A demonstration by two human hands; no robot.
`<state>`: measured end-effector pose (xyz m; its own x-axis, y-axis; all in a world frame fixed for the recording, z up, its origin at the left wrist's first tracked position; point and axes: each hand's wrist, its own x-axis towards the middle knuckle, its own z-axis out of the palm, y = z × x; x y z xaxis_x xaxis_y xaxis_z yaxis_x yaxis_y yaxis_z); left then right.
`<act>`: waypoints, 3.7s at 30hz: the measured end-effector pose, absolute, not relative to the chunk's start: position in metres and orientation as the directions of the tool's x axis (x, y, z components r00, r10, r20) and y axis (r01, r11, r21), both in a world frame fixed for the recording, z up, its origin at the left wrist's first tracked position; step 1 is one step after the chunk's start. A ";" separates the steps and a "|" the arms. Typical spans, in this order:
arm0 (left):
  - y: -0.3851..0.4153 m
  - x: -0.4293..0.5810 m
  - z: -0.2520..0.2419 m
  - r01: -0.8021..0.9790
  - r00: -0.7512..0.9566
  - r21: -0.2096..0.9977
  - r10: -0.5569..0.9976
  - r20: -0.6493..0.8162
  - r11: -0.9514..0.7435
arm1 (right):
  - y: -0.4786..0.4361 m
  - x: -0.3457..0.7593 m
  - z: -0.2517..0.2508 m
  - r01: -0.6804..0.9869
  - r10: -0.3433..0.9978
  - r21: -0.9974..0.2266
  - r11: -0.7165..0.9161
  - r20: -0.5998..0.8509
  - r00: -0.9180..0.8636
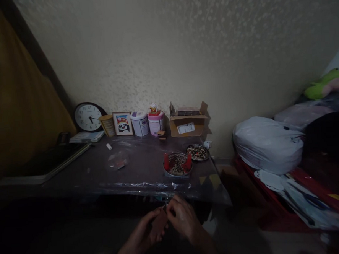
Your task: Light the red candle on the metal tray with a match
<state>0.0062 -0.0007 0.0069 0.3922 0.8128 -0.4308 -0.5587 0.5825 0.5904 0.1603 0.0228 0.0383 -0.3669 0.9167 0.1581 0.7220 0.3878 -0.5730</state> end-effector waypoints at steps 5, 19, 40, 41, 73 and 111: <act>-0.002 0.007 0.013 -0.533 0.375 0.658 0.846 -0.380 0.532 | 0.026 0.160 0.038 0.685 0.947 -0.657 0.315 0.174 -0.269; 0.000 -0.002 0.023 -0.657 0.359 0.615 0.898 -0.253 0.436 | 0.037 0.165 0.031 -0.110 0.962 -0.975 -0.194 -0.167 -0.217; -0.003 -0.005 0.030 -0.650 0.182 0.699 0.954 -0.238 0.299 | 0.031 0.161 0.033 -0.082 0.950 -0.984 -0.155 -0.126 -0.285; -0.004 -0.006 0.030 -0.644 0.182 0.702 0.952 -0.245 0.304 | 0.031 0.161 0.033 -0.084 0.950 -0.986 -0.141 -0.111 -0.292; 0.013 0.002 0.022 -0.666 0.007 0.717 0.964 -0.266 0.203 | 0.041 0.151 0.027 -0.171 0.991 -0.978 -0.121 -0.111 -0.069; -0.004 -0.003 0.062 -0.704 0.007 0.703 0.990 -0.138 0.103 | 0.020 0.134 0.056 0.443 0.664 -0.576 0.687 0.745 -0.062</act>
<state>-0.0031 -0.0044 0.0623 0.0071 0.9904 -0.1379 -0.7041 0.1029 0.7026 0.1337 0.0204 0.0562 -0.0616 0.6642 0.7450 0.4429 0.6871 -0.5760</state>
